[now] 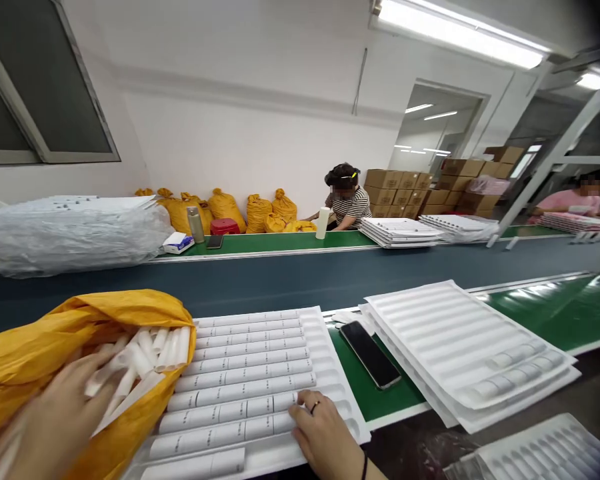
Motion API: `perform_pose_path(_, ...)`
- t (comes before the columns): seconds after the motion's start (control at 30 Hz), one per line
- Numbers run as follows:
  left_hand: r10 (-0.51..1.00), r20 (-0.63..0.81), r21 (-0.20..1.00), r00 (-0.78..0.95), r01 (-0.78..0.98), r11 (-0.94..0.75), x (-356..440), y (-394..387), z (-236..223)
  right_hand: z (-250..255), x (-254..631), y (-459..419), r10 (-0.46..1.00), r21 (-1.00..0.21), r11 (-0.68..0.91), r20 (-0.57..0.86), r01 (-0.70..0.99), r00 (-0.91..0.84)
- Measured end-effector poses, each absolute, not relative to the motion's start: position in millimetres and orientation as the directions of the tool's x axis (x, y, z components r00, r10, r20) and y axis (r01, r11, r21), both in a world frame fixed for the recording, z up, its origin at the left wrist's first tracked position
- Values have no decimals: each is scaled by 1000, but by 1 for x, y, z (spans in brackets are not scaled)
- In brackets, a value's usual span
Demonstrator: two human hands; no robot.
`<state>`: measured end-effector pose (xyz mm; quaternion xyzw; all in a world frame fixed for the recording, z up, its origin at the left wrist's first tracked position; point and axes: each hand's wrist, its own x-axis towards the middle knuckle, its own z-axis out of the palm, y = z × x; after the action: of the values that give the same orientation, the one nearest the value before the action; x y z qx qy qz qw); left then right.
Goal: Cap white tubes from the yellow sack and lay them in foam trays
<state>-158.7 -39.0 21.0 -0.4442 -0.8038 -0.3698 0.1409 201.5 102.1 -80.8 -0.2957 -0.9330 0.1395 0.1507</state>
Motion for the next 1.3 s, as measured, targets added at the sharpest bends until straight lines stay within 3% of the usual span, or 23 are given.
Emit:
perform_pose_path(0.1,712,513,529,-479,830,177,-128,-31,18,-70,197,107,604,-366,763,112,533,-789)
perform_pose_path(0.2,737,561,579,-378,815,-23,-89,-15,21,-60,195,110,587,-422,752,78,507,-806)
perform_pose_path(0.4,767,553,677,-325,712,-186,-53,0,28,-47,207,114,637,-563,691,178,453,-750)
perform_pose_path(0.47,797,474,809,-374,543,-226,-38,-1,21,-42,211,111,703,-691,600,215,403,-678)
perform_pose_path(0.53,833,334,941,-441,199,-272,-17,-1,12,-38,213,105,737,-827,497,242,263,-632)
perform_pose_path(0.63,871,134,917,-472,-274,-290,17,-1,-1,-34,212,95,721,-949,312,269,-47,-639)
perform_pose_path(0.7,881,76,898,-466,-353,-264,29,-1,-4,-29,213,92,720,-954,252,298,-165,-627)
perform_pose_path(0.8,901,27,958,-433,-246,-147,28,-4,0,-14,219,95,667,-883,459,416,-99,-618)
perform_pose_path(0.9,954,58,994,-296,101,-29,18,-7,6,3,228,100,497,-709,705,489,5,-717)
perform_pose_path(0.97,975,122,937,-185,345,-52,13,-8,10,10,231,103,433,-632,774,492,32,-756)
perform_pose_path(1.07,971,206,854,-117,506,-120,13,-7,13,10,232,105,430,-600,798,498,59,-753)
perform_pose_path(1.3,880,470,703,-67,631,-328,21,-7,-6,-8,233,106,563,-692,707,422,149,-711)
